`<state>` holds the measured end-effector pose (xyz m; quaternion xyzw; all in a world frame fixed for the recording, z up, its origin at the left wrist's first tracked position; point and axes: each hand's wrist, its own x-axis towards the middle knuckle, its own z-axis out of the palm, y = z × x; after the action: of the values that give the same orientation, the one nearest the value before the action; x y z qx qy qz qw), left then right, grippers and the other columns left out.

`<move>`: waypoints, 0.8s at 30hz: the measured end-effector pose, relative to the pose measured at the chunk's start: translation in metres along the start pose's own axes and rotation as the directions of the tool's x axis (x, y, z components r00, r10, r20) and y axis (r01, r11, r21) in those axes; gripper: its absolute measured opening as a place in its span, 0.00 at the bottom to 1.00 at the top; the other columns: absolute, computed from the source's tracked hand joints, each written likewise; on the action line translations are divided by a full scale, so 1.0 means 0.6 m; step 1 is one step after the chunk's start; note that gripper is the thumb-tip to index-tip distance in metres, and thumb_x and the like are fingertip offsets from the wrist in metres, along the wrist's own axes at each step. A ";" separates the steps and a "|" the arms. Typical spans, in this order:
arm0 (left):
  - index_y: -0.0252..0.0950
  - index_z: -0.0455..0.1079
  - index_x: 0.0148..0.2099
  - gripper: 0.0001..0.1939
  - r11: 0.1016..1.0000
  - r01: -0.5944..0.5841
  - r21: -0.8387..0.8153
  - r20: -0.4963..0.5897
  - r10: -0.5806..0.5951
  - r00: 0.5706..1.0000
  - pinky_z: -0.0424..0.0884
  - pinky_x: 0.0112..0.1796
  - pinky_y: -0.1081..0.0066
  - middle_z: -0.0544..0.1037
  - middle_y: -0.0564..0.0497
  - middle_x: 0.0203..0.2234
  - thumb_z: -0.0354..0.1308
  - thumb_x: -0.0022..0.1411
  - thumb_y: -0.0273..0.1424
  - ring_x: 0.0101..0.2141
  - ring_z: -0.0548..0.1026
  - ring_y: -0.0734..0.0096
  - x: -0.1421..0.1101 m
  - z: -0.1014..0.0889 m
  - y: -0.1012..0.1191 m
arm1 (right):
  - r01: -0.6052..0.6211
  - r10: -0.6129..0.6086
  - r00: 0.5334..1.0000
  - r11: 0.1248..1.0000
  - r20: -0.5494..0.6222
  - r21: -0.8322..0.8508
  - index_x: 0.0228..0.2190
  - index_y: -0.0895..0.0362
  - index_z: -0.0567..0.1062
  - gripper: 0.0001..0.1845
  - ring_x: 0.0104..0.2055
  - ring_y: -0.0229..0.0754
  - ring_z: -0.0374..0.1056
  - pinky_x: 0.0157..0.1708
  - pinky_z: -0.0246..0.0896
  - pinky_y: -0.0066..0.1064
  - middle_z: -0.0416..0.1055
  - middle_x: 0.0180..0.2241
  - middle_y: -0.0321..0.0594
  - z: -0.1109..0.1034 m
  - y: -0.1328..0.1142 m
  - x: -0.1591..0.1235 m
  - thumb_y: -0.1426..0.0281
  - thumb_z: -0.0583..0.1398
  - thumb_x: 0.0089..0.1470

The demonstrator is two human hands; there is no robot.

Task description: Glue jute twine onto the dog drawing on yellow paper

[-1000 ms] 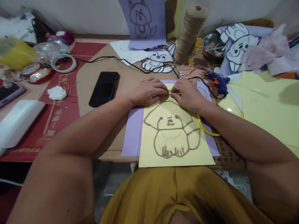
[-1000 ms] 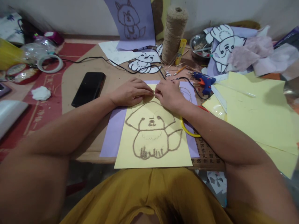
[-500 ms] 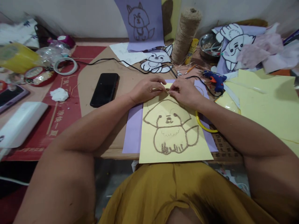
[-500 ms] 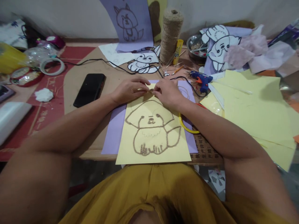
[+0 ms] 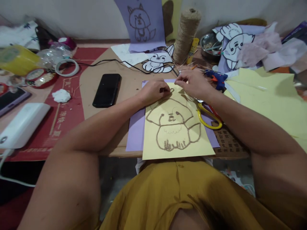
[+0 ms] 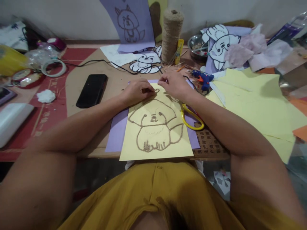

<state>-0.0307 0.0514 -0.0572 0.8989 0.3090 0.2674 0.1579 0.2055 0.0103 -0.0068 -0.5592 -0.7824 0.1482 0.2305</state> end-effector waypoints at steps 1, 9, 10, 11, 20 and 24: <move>0.36 0.88 0.44 0.10 1.000 0.006 -0.005 -0.002 -0.006 1.000 0.76 0.41 0.66 0.86 0.45 0.37 0.65 0.66 0.32 0.35 0.80 0.65 -0.001 -0.002 -0.002 | -0.001 0.001 1.000 1.000 -0.023 0.012 0.38 0.52 0.85 0.10 0.46 0.52 0.74 0.50 0.67 0.45 0.83 0.44 0.46 -0.014 0.001 -0.004 0.63 0.65 0.69; 0.38 0.88 0.48 0.10 1.000 -0.021 0.011 0.035 0.020 0.999 0.77 0.47 0.64 0.86 0.44 0.41 0.67 0.69 0.34 0.41 0.82 0.61 -0.006 -0.014 0.001 | -0.460 0.418 0.867 0.880 -0.271 -0.116 0.43 0.59 0.79 0.10 0.47 0.52 0.74 0.52 0.66 0.48 0.79 0.44 0.53 -0.116 0.070 -0.077 0.65 0.66 0.70; 0.38 0.88 0.49 0.11 0.999 -0.048 0.020 0.055 0.047 0.997 0.77 0.48 0.64 0.86 0.44 0.42 0.67 0.70 0.35 0.42 0.82 0.60 -0.005 -0.013 0.004 | -0.515 0.471 0.839 0.850 -0.272 -0.116 0.44 0.59 0.78 0.12 0.48 0.53 0.74 0.52 0.67 0.48 0.79 0.45 0.55 -0.115 0.087 -0.082 0.62 0.65 0.70; 0.38 0.88 0.49 0.11 0.997 -0.072 0.025 0.074 0.070 0.995 0.76 0.48 0.63 0.86 0.43 0.42 0.67 0.71 0.37 0.43 0.83 0.59 -0.003 -0.012 0.007 | -0.565 0.522 0.809 0.817 -0.270 -0.114 0.45 0.59 0.77 0.14 0.48 0.55 0.75 0.52 0.68 0.49 0.79 0.46 0.58 -0.110 0.102 -0.086 0.60 0.65 0.70; 0.35 0.85 0.44 0.12 0.990 -0.095 0.108 0.120 0.082 0.989 0.76 0.48 0.62 0.84 0.42 0.41 0.61 0.75 0.34 0.44 0.82 0.57 0.003 -0.004 0.028 | -0.729 0.694 0.672 0.681 -0.258 -0.065 0.62 0.65 0.67 0.34 0.57 0.64 0.75 0.57 0.68 0.55 0.74 0.55 0.67 -0.074 0.157 -0.068 0.69 0.70 0.59; 0.33 0.84 0.43 0.09 0.987 -0.040 0.156 0.098 0.024 0.995 0.76 0.47 0.64 0.83 0.42 0.40 0.62 0.71 0.30 0.43 0.82 0.58 0.000 -0.003 0.026 | -0.702 0.721 0.633 0.688 -0.284 0.182 0.44 0.55 0.67 0.19 0.41 0.47 0.69 0.45 0.64 0.44 0.69 0.36 0.43 -0.077 0.198 -0.048 0.81 0.65 0.54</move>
<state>-0.0245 0.0399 -0.0486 0.9252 0.3068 0.2012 0.0967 0.3336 0.0215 -0.0313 -0.8320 -0.4434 0.1515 0.2971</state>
